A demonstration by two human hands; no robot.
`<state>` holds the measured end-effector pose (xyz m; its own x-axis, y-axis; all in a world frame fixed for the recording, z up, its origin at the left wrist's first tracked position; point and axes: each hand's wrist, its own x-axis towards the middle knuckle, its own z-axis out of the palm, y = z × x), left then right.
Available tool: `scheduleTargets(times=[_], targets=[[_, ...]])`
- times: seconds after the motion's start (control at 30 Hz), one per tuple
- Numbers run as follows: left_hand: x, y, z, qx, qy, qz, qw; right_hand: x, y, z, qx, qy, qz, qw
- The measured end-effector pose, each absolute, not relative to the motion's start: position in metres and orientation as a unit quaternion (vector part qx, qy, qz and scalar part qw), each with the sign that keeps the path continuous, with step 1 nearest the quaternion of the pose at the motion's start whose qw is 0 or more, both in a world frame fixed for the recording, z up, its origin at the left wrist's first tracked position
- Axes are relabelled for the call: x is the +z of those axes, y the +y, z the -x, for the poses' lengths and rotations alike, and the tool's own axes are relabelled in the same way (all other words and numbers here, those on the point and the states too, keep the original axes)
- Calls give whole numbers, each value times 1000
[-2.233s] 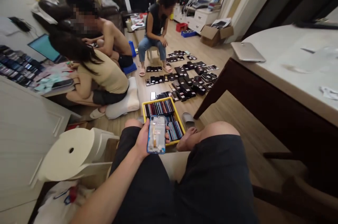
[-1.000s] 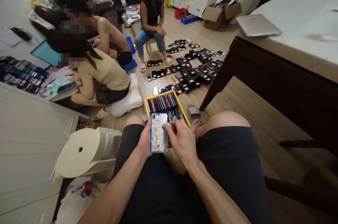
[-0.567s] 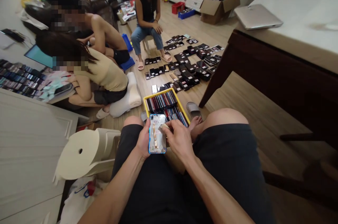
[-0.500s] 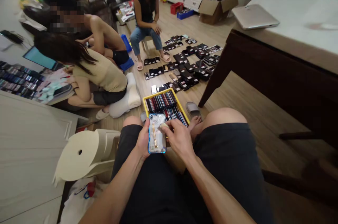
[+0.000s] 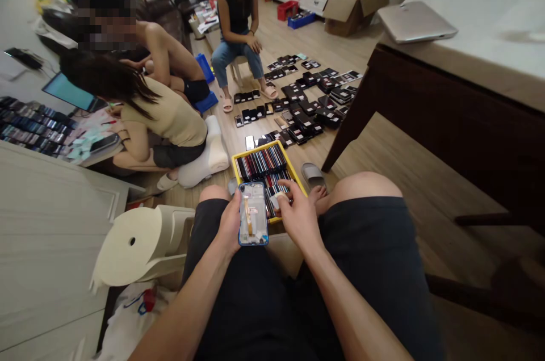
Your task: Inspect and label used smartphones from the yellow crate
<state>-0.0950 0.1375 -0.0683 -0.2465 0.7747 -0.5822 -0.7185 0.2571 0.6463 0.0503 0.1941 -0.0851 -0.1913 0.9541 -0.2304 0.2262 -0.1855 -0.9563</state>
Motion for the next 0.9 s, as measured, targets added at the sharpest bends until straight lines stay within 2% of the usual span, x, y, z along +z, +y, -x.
scheduleTargets(times=[0.1, 0.27, 0.37, 0.43, 0.5, 0.63, 0.9], targets=[[-71, 134, 96, 626, 544, -74, 554, -88, 190, -44, 575, -572, 515, 276], [-68, 123, 106, 608, 587, -184, 502, -81, 176, -25, 719, -507, 411, 239], [-56, 111, 126, 560, 658, -324, 386, -77, 170, -17, 746, -471, 415, 222], [-42, 102, 142, 483, 695, -469, 252, -75, 167, -14, 739, -477, 423, 218], [-28, 96, 157, 365, 674, -620, 168, -75, 165, -11, 719, -505, 424, 218], [-13, 95, 174, 163, 581, -787, 127, -76, 161, -2, 703, -550, 404, 202], [-17, 100, 187, -15, 472, -880, 39, -80, 155, 11, 716, -546, 397, 179]])
